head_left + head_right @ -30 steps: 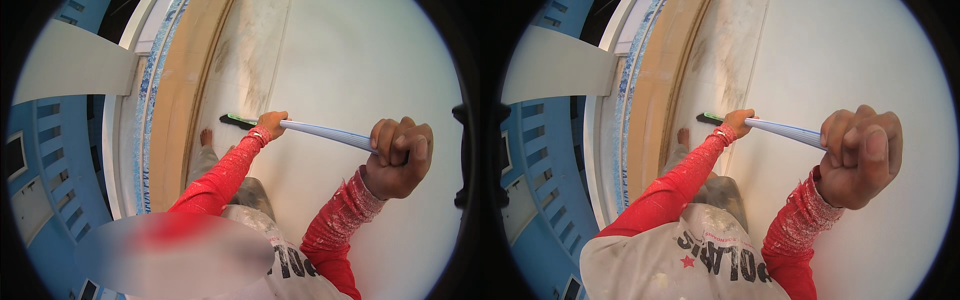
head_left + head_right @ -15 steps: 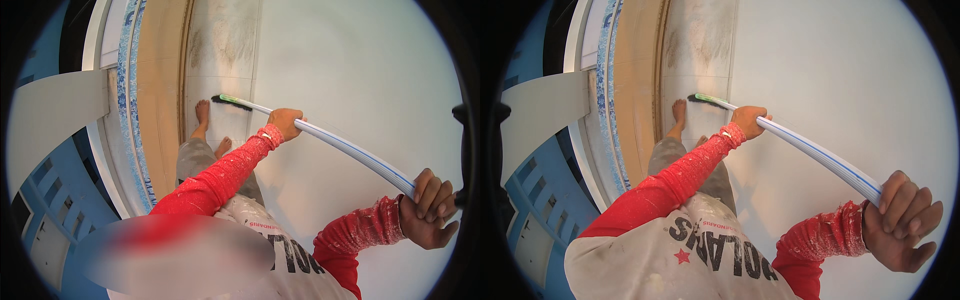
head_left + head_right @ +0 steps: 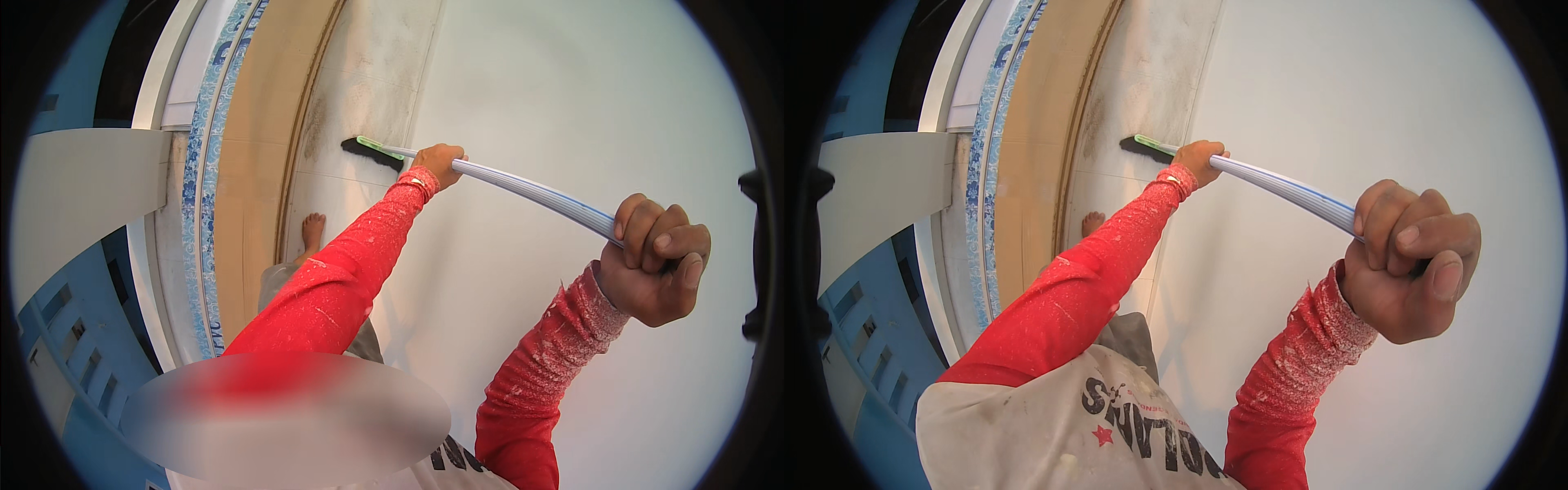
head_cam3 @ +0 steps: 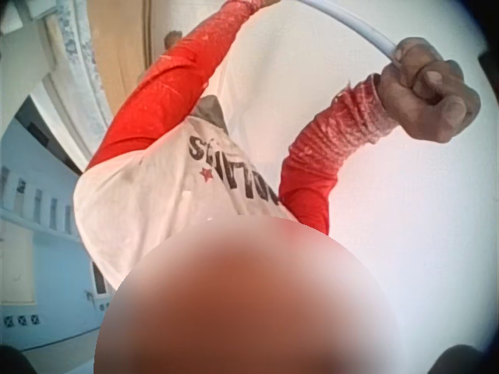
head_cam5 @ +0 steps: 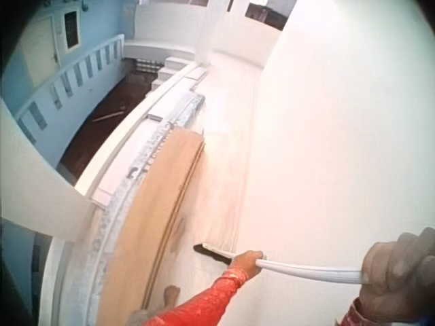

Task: The person sweeps a tiled floor with a long-handled broom, moving from a stair landing into a hallway and around a wooden scaffold. The person continues sweeping along the walls and under the scaffold, gathering visible dust and debris.

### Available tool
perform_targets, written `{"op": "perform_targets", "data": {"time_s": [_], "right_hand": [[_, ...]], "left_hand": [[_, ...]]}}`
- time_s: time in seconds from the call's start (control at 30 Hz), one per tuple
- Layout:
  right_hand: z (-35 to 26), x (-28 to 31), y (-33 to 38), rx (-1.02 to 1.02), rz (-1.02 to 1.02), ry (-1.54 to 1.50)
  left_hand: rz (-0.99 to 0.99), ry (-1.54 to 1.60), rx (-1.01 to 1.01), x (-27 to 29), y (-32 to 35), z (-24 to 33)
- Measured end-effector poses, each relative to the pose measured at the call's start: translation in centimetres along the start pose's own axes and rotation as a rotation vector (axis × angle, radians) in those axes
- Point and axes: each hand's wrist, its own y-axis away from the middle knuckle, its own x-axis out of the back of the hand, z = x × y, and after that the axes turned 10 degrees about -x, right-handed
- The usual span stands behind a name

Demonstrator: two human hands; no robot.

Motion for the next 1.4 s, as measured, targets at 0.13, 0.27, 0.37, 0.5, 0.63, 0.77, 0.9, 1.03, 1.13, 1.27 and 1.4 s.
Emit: {"op": "perform_targets", "data": {"time_s": [0.13,0.27,0.37,0.5,0.63,0.77,0.9,1.03,1.13,1.27,1.4], "right_hand": [[-2.1,-4.1,-0.4,0.029,-0.013,0.086],[-5.6,-7.2,-2.4,-0.017,0.102,-0.109],[-4.2,-8.8,-3.9,-0.118,0.138,-0.206],[0.2,-9.7,-4.9,-0.227,0.234,-0.085],[2.4,-9.1,-8.3,-0.027,0.335,0.017],[1.3,-8.0,-9.2,0.261,0.116,0.278],[-1.8,-3.2,-8.8,0.334,0.023,-0.009],[-0.8,-0.8,-11.5,0.017,0.098,-0.150],[2.5,-3.5,-13.0,-0.262,0.161,-0.339],[5.5,-5.0,-15.1,-0.215,0.105,-0.133],[6.1,-4.3,-16.6,-0.009,0.342,-0.154]], "left_hand": [[0.279,0.025,-0.021,2.4,-1.3,0.3],[0.342,0.012,-0.126,3.0,4.7,1.7],[0.201,-0.034,0.099,4.2,10.0,0.9],[0.181,-0.008,0.187,5.5,9.1,-3.4],[0.222,-0.060,0.185,7.0,-2.1,-5.2],[0.357,-0.011,0.006,10.4,-11.5,-3.2],[0.406,-0.076,-0.127,9.6,-10.9,0.6],[0.363,-0.115,0.107,5.5,-1.9,1.1],[0.401,-0.160,0.340,4.8,3.6,-1.6],[0.383,-0.133,0.261,7.0,1.3,-6.3],[0.332,-0.186,0.159,9.2,-8.9,-7.6]]}}
